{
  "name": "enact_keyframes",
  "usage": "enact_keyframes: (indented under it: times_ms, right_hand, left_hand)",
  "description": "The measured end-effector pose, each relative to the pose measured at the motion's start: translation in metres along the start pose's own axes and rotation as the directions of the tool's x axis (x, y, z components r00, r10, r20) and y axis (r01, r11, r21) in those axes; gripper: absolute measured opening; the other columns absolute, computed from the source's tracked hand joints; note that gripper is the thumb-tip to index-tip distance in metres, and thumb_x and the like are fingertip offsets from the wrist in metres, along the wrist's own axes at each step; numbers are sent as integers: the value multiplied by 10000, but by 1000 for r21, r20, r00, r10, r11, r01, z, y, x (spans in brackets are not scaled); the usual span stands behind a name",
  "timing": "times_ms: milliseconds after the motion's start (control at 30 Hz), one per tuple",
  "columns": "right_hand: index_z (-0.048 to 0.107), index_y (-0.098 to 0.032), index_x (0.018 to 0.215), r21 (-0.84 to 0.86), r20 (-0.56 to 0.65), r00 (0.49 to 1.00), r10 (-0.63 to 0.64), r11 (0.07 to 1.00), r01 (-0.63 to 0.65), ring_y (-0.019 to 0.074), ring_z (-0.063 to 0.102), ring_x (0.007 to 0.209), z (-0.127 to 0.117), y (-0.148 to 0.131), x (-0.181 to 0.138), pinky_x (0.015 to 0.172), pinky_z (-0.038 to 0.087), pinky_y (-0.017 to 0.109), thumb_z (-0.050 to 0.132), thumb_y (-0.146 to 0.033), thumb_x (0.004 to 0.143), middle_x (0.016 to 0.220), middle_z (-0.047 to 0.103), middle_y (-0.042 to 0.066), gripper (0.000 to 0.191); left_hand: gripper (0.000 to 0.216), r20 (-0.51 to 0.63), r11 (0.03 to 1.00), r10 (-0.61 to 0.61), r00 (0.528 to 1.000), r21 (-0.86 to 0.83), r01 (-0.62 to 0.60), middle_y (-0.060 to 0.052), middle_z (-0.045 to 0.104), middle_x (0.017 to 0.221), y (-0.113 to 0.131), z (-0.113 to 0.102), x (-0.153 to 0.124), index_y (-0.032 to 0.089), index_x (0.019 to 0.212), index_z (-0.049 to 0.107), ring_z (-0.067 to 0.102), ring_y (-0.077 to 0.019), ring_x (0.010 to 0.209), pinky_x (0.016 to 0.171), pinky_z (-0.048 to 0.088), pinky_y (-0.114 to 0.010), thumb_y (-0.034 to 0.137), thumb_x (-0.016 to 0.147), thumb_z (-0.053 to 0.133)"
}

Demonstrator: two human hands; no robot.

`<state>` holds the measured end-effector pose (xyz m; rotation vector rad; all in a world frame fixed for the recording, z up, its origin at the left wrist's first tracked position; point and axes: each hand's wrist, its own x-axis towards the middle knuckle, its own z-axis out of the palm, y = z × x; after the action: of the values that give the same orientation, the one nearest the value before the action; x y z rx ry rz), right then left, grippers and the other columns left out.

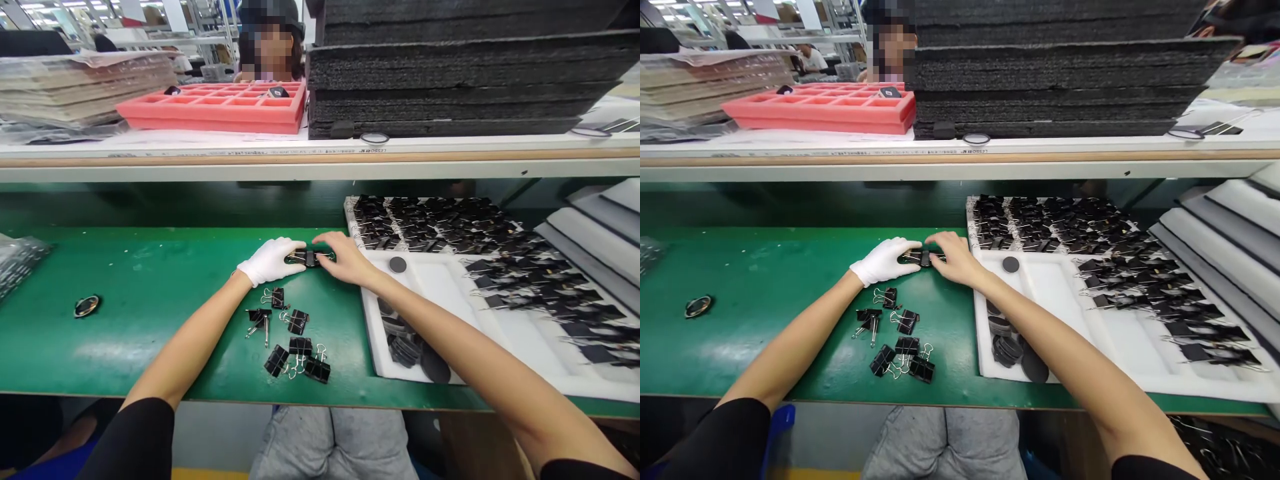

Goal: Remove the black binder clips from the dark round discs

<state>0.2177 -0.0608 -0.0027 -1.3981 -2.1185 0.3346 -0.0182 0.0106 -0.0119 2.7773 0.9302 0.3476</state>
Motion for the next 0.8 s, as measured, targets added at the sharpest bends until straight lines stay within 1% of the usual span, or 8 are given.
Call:
enact_keyframes:
  times_ms: [67, 133, 200, 267, 367, 467, 633, 800]
  right_hand:
    - [593, -201, 1259, 24, -86, 981, 171, 985, -170, 319, 594, 1213, 2, -3, 20, 1046, 449, 519, 413, -234, 1008, 1281, 672, 137, 311]
    - [574, -196, 1288, 30, -125, 929, 348, 938, -347, 332, 551, 1280, 9, -5, 41, 1092, 406, 553, 317, -307, 1054, 1323, 642, 160, 365]
    - [563, -209, 1317, 29, -118, 858, 500, 866, -500, 356, 450, 1391, 20, -5, 56, 1142, 329, 613, 260, -440, 1080, 1389, 592, 176, 449]
    - [551, -222, 1340, 26, -84, 802, 592, 805, -592, 361, 354, 1461, 33, -4, 64, 1172, 257, 654, 214, -542, 1077, 1442, 536, 187, 534]
    - [535, -224, 1348, 17, -92, 764, 639, 768, -640, 358, 278, 1500, 47, -1, 62, 1186, 196, 689, 174, -593, 1064, 1487, 466, 202, 589]
    - [532, -214, 1320, 26, -136, 741, 657, 750, -661, 352, 242, 1516, 50, 1, 57, 1193, 150, 716, 152, -586, 1060, 1498, 432, 215, 591]
    - [547, -235, 1215, 78, -150, 750, 644, 764, -640, 332, 293, 1492, 49, 4, 56, 1198, 122, 728, 142, -572, 1061, 1407, 500, 188, 549]
    - [551, -224, 1219, 77, -154, 749, 645, 763, -642, 341, 314, 1477, 49, 5, 55, 1204, 131, 719, 151, -567, 1069, 1371, 514, 185, 548]
  left_hand:
    - [717, 15, 998, -29, 999, 56, 28, -105, 685, 1171, 1, -1, 1, 233, 1490, 543, 657, -299, 1065, 888, 516, -397, 606, 892, 678]
    - [681, 12, 995, -42, 999, 94, 40, -111, 660, 1250, 2, 0, 2, 248, 1458, 580, 640, -310, 1119, 915, 505, -404, 632, 901, 653]
    - [579, 14, 994, -34, 999, 106, 32, -98, 653, 1291, 3, 2, 3, 257, 1370, 648, 627, -306, 1151, 935, 492, -402, 624, 922, 628]
    - [540, 26, 994, -30, 999, 107, 27, -90, 662, 1276, 3, 4, 4, 252, 1318, 675, 627, -298, 1134, 920, 486, -396, 619, 924, 625]
    - [533, 42, 996, -24, 999, 92, 20, -84, 669, 1240, 3, 5, 4, 248, 1288, 688, 623, -292, 1100, 895, 474, -394, 624, 914, 632]
    - [526, 34, 998, -30, 999, 47, 28, -81, 665, 1231, 2, 6, 4, 242, 1272, 698, 610, -291, 1102, 906, 457, -396, 615, 905, 644]
    - [502, 44, 998, -53, 998, -25, 54, -83, 659, 1225, 0, 7, 3, 239, 1250, 713, 594, -294, 1117, 923, 439, -398, 588, 893, 663]
    - [526, 48, 997, -64, 997, -40, 66, -85, 651, 1230, -1, 9, 3, 242, 1281, 699, 581, -301, 1133, 947, 426, -408, 594, 892, 660]
